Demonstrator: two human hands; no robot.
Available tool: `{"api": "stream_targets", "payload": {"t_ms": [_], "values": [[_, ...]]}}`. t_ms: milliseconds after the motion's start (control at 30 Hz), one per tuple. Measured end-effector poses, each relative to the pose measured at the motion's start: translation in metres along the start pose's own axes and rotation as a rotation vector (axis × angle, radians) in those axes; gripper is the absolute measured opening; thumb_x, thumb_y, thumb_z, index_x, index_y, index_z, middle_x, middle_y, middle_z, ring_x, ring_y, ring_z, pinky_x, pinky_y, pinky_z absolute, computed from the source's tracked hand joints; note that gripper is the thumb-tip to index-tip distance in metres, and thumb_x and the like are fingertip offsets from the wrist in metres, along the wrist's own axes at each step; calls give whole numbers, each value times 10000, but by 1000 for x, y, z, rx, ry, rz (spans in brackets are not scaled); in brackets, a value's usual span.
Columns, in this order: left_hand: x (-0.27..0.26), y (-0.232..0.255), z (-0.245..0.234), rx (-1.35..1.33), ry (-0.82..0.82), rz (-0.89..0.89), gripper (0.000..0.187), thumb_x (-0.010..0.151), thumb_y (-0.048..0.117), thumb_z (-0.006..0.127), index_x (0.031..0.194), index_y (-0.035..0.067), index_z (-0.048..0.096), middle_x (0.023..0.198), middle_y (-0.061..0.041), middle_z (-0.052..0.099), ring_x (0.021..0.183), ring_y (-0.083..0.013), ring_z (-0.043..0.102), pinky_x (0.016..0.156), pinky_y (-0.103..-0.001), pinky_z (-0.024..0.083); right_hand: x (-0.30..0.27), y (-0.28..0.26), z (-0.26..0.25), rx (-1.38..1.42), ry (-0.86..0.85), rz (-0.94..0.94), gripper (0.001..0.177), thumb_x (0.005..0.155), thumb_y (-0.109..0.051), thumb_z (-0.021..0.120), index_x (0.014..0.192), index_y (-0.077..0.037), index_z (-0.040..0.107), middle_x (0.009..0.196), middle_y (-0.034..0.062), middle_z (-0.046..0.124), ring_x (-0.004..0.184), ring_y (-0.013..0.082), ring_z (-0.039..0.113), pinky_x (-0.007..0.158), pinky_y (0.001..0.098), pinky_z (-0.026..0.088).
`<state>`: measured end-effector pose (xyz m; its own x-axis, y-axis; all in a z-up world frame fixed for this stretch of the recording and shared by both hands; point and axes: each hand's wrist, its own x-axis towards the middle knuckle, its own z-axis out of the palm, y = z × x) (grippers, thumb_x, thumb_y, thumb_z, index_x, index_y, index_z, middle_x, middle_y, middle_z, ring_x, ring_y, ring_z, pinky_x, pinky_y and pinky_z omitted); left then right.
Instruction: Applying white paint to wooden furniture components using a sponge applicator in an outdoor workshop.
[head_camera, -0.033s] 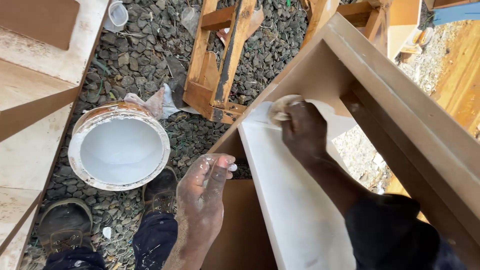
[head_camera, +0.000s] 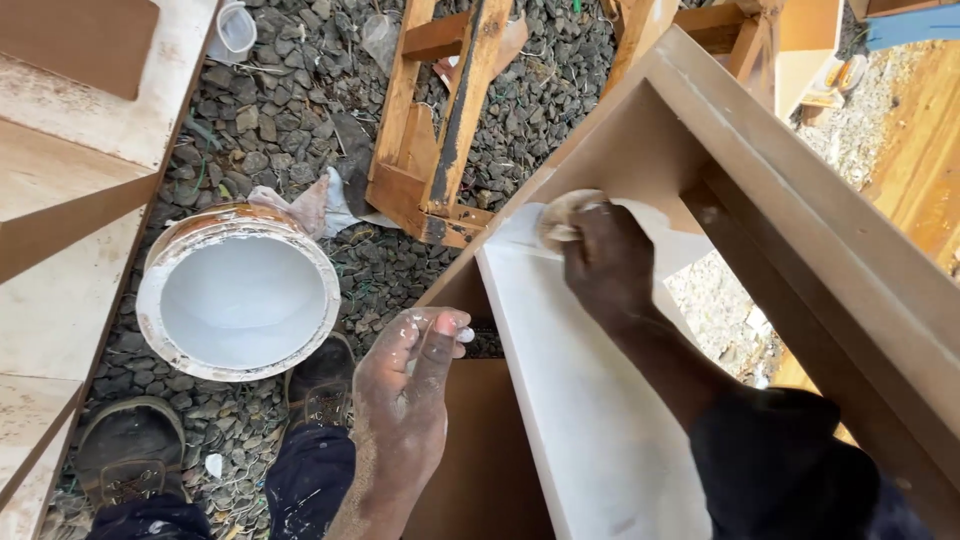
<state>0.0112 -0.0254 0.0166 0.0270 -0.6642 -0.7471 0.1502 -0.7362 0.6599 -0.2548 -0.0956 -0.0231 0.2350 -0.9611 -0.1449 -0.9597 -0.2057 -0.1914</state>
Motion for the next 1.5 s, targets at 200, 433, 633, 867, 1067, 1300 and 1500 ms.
{"api": "stream_targets", "payload": {"t_ms": [200,433,633,867,1067,1300,1500], "values": [[5,3,1,-18,32,-136,444,929,493,514,996,161,800,866,14,793,809,-107,731,779,-278,606,-73,135,-3,-463,126,-116,159,806,-24,688,957,-67,657,929,144,654,831,359,612,600,452,490],[6,-6,20,33,29,-105,429,933,485,526,973,163,807,839,35,784,788,-103,741,818,-258,575,-80,188,-30,101,108,801,53,867,-140,640,901,-159,604,893,-35,522,808,136,448,688,290,332],[-19,16,15,42,-46,-81,502,910,551,479,972,170,801,881,26,824,795,-120,784,801,-278,600,-59,143,-19,448,217,1249,174,910,-244,544,826,-160,417,634,5,358,461,97,260,371,259,165],[-75,-12,-19,70,-60,-379,533,795,587,526,909,193,866,831,11,910,754,-124,878,753,-238,654,10,-48,13,669,286,1066,341,982,11,617,819,-147,362,711,56,491,473,154,528,333,301,429],[-56,-49,-80,199,0,-337,593,845,638,419,1015,198,780,959,3,838,878,-147,789,828,-320,614,87,-172,-17,667,-535,564,210,1045,-212,615,891,-146,489,840,60,634,688,144,614,518,272,499],[-50,-44,-115,95,228,-170,607,910,584,435,1041,108,788,947,-62,816,852,-199,769,773,-330,581,101,-232,19,172,-1053,320,251,1039,-270,634,844,-112,626,853,61,637,729,201,550,613,401,429],[-54,-54,-142,14,339,-204,518,930,554,473,1004,154,792,905,-12,811,782,-153,762,711,-314,577,52,-290,101,175,-1107,246,370,919,-288,734,1222,-82,687,1167,142,701,1017,327,653,796,433,484]]}}
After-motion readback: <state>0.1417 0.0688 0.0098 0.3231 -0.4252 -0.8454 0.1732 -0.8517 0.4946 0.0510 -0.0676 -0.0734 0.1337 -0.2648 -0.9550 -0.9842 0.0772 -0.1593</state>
